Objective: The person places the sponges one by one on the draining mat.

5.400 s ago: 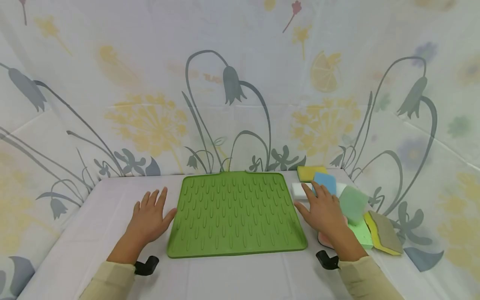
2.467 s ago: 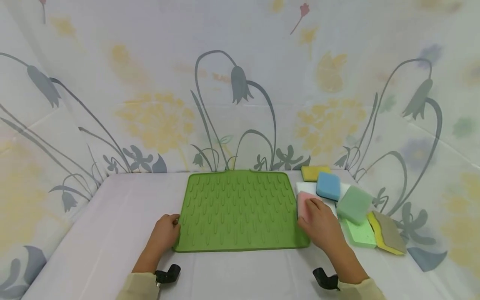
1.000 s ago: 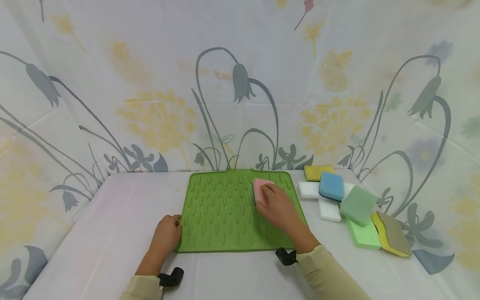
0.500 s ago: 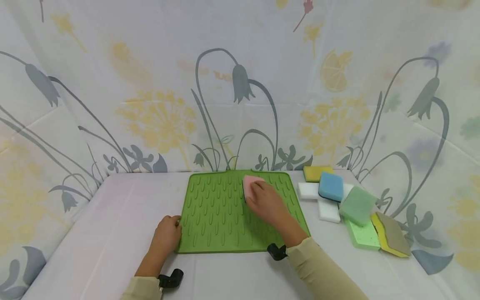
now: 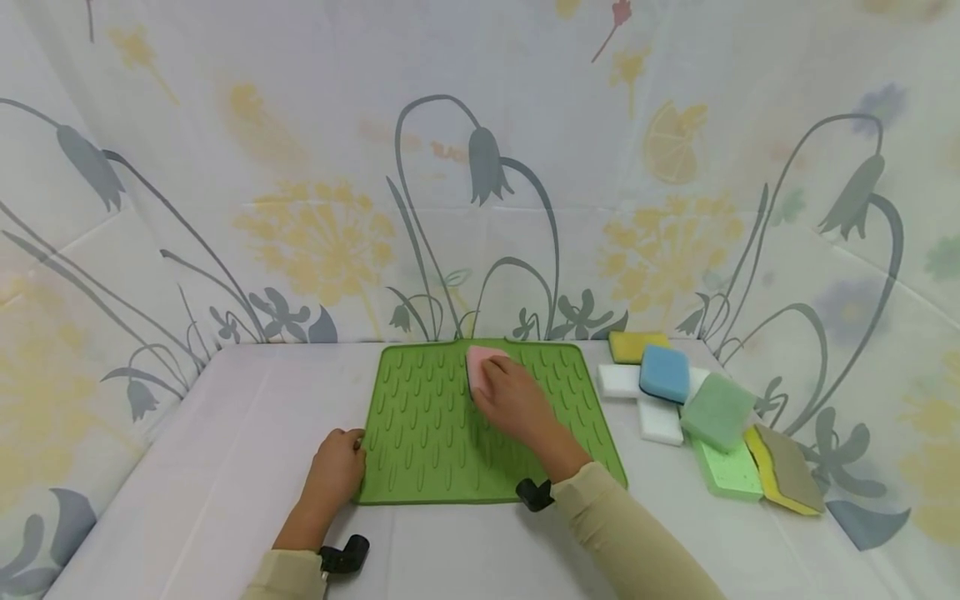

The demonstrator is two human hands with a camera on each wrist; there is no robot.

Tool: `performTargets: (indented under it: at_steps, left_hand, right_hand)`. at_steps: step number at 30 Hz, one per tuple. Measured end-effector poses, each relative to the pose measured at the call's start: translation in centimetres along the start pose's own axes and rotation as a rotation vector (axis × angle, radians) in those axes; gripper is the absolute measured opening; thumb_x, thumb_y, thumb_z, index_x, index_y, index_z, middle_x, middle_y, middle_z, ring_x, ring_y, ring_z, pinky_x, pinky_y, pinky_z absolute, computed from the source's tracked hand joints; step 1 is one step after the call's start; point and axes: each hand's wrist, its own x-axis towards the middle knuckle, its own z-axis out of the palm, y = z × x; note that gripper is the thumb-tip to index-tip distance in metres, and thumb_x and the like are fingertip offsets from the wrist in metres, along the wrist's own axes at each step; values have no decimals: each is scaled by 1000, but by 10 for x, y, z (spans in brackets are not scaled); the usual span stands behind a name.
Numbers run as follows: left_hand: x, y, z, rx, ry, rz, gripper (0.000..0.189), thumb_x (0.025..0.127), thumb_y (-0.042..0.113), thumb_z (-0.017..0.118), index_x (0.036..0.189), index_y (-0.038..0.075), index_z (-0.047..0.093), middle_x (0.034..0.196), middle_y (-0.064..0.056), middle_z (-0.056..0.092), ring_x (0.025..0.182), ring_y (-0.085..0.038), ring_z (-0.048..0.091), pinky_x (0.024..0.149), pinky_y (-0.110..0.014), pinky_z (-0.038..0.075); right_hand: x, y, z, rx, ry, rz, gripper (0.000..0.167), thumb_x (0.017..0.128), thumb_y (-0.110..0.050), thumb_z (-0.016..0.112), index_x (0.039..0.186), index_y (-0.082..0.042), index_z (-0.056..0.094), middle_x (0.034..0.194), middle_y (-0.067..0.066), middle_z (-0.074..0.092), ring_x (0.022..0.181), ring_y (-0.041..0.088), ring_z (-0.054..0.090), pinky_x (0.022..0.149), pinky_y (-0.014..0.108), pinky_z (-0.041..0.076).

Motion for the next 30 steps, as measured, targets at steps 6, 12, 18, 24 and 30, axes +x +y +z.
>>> performTargets:
  at_steps: [6, 12, 18, 24, 30]
  left_hand:
    - [2, 0, -1, 2, 0, -6, 36, 94, 4, 53, 125, -13, 56, 101, -22, 60, 81, -22, 56, 69, -39, 50]
    - [2, 1, 0, -7, -4, -10, 35, 94, 4, 52, 125, -13, 56, 102, -23, 60, 83, -23, 57, 71, -40, 51]
    - [-1, 2, 0, -5, -2, -11, 35, 93, 3, 54, 124, -14, 56, 100, -22, 60, 79, -21, 55, 67, -37, 50]
    - [-2, 1, 2, -3, 10, -3, 35, 93, 4, 55, 123, -13, 57, 98, -20, 60, 77, -20, 55, 66, -36, 50]
    - [0, 0, 3, 1, 11, -7, 35, 93, 3, 55, 124, -13, 57, 99, -20, 60, 78, -20, 56, 66, -36, 50]
  right_hand:
    - [11, -5, 2, 3, 3, -22, 40, 95, -25, 57, 124, 3, 60, 120, 19, 63, 111, 34, 61, 92, 45, 51]
    - [21, -10, 8, 3, -43, 20, 44, 97, -28, 54, 129, 2, 57, 128, 18, 60, 117, 35, 58, 97, 46, 49]
    - [26, -16, 15, 32, -90, 41, 45, 98, -28, 52, 131, 2, 55, 130, 19, 58, 117, 34, 58, 95, 46, 49]
    - [31, -23, 20, 33, -100, 42, 45, 99, -28, 51, 132, 2, 55, 132, 19, 57, 121, 33, 56, 98, 44, 49]
    - [38, -31, 26, 35, -120, 54, 46, 99, -30, 50, 133, 1, 54, 135, 18, 56, 122, 33, 55, 100, 44, 47]
